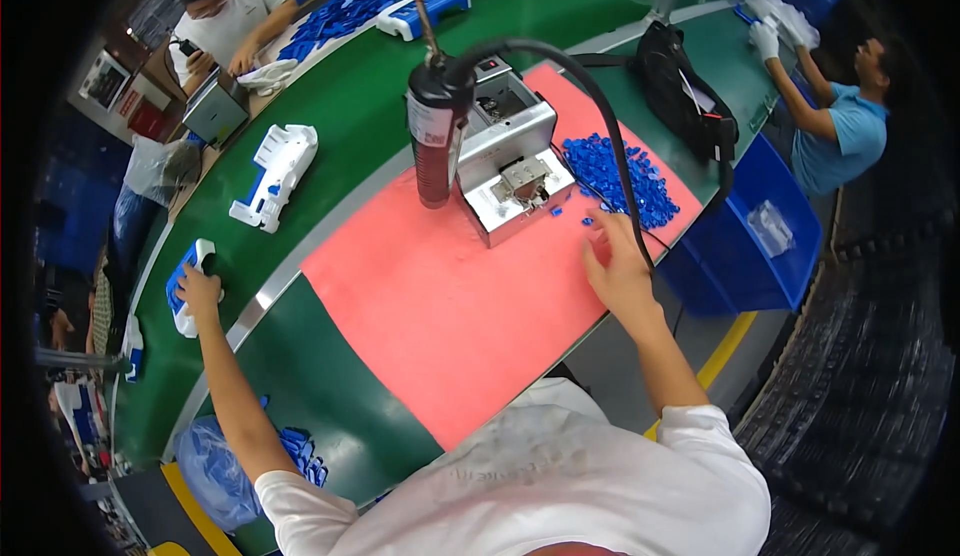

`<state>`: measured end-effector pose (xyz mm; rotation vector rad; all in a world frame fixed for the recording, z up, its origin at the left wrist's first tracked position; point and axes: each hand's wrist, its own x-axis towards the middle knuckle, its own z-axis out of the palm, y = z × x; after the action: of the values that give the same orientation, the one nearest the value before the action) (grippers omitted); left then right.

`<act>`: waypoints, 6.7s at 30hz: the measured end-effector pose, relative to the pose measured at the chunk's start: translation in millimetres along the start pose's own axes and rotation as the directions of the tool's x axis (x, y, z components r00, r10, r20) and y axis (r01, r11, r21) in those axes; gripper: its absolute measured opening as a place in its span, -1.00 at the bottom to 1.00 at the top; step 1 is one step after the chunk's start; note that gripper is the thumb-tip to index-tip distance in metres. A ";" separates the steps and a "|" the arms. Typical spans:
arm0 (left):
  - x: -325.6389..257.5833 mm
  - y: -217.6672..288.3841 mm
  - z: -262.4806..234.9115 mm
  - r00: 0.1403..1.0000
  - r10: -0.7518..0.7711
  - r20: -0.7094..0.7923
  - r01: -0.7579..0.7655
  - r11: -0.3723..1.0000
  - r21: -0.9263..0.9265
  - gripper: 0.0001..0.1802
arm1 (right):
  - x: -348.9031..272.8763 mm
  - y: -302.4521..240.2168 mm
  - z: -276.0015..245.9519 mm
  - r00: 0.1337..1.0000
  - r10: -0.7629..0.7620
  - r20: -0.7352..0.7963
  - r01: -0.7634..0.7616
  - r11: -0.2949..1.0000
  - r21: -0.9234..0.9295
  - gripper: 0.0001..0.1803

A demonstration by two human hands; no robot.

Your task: Assembling plastic lighting fixture housings using blue component inserts and an electric screwdriver.

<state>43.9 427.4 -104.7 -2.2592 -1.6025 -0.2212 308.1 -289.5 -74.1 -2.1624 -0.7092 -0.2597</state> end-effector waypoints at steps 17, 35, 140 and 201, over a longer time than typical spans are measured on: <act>-33.9 -63.8 -87.2 0.897 -0.114 -0.426 -0.087 0.901 -0.425 -0.49 | 31.3 15.1 16.6 0.990 0.047 0.131 -0.028 0.989 -0.147 -0.83; -395.6 127.1 -191.8 0.453 0.331 0.828 0.774 -0.606 -0.182 -0.52 | 14.6 -109.3 14.4 0.802 -0.364 0.474 -0.109 0.691 0.715 -0.84; -357.0 194.0 -190.8 0.411 0.813 -0.412 -0.710 0.003 -0.704 -0.51 | 94.2 -65.2 27.1 0.976 -0.069 -0.207 0.215 0.470 0.856 -0.45; -361.1 180.1 -183.7 0.413 0.797 -0.441 -0.717 -0.014 -0.696 -0.46 | 85.0 -112.5 21.4 0.827 -0.026 -0.561 0.508 0.461 0.728 -0.43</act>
<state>102.8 -11.8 -90.3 -3.5244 0.2328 -0.6876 312.5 -182.8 20.4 -0.9164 -0.6851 -0.4763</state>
